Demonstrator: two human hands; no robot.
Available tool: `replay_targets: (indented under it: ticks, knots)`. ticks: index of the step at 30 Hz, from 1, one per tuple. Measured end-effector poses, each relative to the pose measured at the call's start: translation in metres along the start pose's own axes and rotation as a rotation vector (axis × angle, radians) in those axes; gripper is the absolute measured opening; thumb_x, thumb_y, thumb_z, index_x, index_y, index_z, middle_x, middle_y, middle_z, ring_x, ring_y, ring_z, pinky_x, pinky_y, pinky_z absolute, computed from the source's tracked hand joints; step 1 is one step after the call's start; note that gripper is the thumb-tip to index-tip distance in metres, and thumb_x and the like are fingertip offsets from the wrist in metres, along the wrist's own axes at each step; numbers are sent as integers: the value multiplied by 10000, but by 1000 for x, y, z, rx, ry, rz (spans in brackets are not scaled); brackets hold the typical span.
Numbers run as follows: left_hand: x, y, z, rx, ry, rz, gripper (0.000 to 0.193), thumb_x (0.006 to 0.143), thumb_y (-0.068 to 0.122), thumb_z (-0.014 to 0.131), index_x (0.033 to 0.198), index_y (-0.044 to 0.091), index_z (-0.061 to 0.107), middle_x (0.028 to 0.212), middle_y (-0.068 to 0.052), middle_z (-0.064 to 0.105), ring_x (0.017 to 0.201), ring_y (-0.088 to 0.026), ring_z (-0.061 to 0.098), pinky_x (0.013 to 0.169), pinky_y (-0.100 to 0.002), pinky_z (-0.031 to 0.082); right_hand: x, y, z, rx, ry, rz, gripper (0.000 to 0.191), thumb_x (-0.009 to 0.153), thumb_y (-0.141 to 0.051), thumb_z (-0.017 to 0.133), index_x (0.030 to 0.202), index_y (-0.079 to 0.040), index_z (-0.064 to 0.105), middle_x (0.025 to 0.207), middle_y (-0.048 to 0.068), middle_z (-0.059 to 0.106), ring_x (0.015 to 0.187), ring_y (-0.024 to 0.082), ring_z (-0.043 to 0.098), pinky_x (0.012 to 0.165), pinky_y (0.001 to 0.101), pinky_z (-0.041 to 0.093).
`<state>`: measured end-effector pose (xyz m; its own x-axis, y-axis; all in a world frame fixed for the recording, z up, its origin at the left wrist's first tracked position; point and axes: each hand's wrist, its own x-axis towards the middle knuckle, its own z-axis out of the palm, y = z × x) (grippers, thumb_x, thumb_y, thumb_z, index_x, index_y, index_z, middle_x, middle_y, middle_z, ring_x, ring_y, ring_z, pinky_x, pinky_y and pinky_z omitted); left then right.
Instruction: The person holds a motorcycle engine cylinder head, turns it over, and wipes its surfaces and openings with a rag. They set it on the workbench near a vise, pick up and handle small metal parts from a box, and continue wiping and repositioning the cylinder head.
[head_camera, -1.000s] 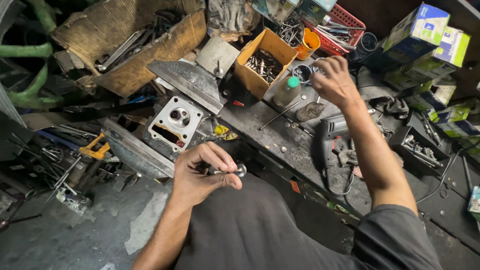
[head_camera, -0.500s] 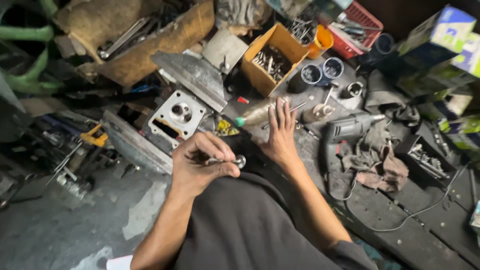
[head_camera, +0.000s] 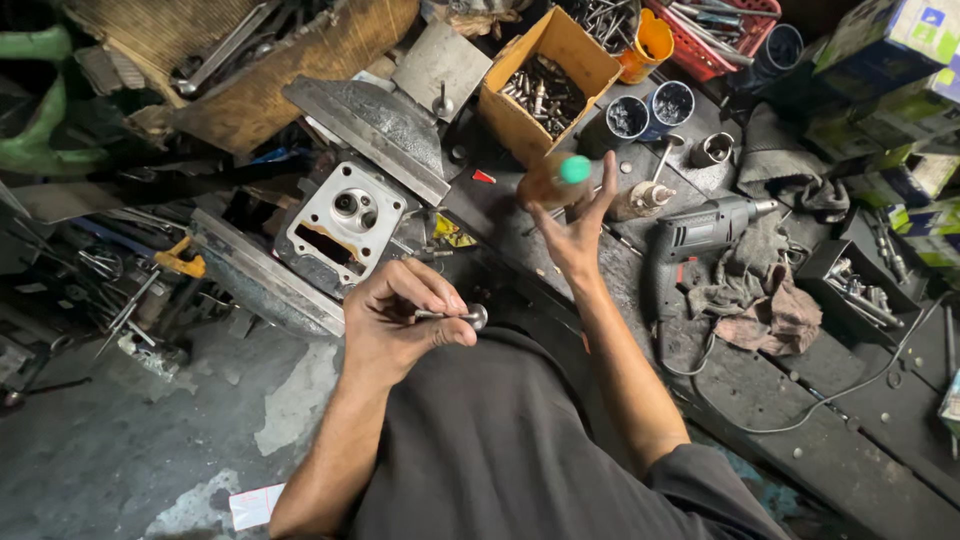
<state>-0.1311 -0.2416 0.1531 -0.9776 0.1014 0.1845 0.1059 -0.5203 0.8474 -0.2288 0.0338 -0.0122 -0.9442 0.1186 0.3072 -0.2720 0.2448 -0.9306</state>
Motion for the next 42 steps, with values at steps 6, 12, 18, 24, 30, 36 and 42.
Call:
replay_targets:
  ticks: [6, 12, 18, 24, 30, 36, 42]
  knots:
    - [-1, 0, -3, -2, -3, -8, 372, 729, -77, 908, 876, 46, 589, 944, -109, 688, 894, -165, 705, 806, -314, 632, 15, -14, 6, 54, -19, 48, 1271, 836, 21, 878, 1674, -173, -58, 1608, 164, 394, 1467, 303, 480, 1218, 443, 462]
    - [3, 3, -1, -23, 0, 22, 370, 732, -60, 911, 882, 46, 591, 954, -108, 685, 905, -171, 707, 815, -324, 638, 0, -72, -6, 327, 100, 10, 916, 1048, -246, 696, 1710, -167, 68, 1650, 164, 415, 1520, 274, 431, 1277, 466, 382]
    - [10, 1, 7, -47, -26, 37, 379, 734, -71, 898, 890, 53, 576, 962, -119, 695, 917, -185, 720, 830, -332, 634, -22, -140, -3, 777, -52, -80, 915, 988, -413, 716, 1669, -154, 163, 1482, 151, 513, 1391, 256, 498, 1218, 423, 377]
    - [17, -5, 14, -89, -51, 21, 393, 749, -112, 892, 893, 54, 566, 963, -114, 680, 919, -195, 720, 830, -341, 635, -19, -124, 32, -119, -189, -376, 952, 877, -452, 792, 1612, -177, 255, 1455, 168, 507, 1408, 354, 449, 1203, 465, 327]
    - [17, -6, 10, -61, -40, 11, 388, 756, -112, 891, 898, 53, 570, 967, -119, 687, 922, -192, 718, 830, -343, 633, -29, -68, 68, -880, -575, -620, 693, 918, -327, 604, 1558, -128, 428, 1392, 119, 613, 1413, 315, 488, 1242, 484, 268]
    - [6, 2, -1, -10, -6, 44, 388, 762, -73, 904, 915, 54, 571, 978, -118, 694, 936, -190, 717, 920, -357, 617, -14, -53, 54, -809, -697, -475, 1070, 614, -430, 785, 1522, -55, 363, 1267, 184, 613, 1303, 374, 490, 1177, 560, 243]
    - [1, 3, -5, -12, 27, 59, 394, 730, -48, 923, 881, 63, 576, 951, -101, 688, 906, -182, 707, 836, -355, 643, -2, -44, 24, -682, -532, -255, 1064, 596, -164, 926, 1493, -110, 356, 1321, 161, 608, 1291, 348, 533, 1174, 560, 322]
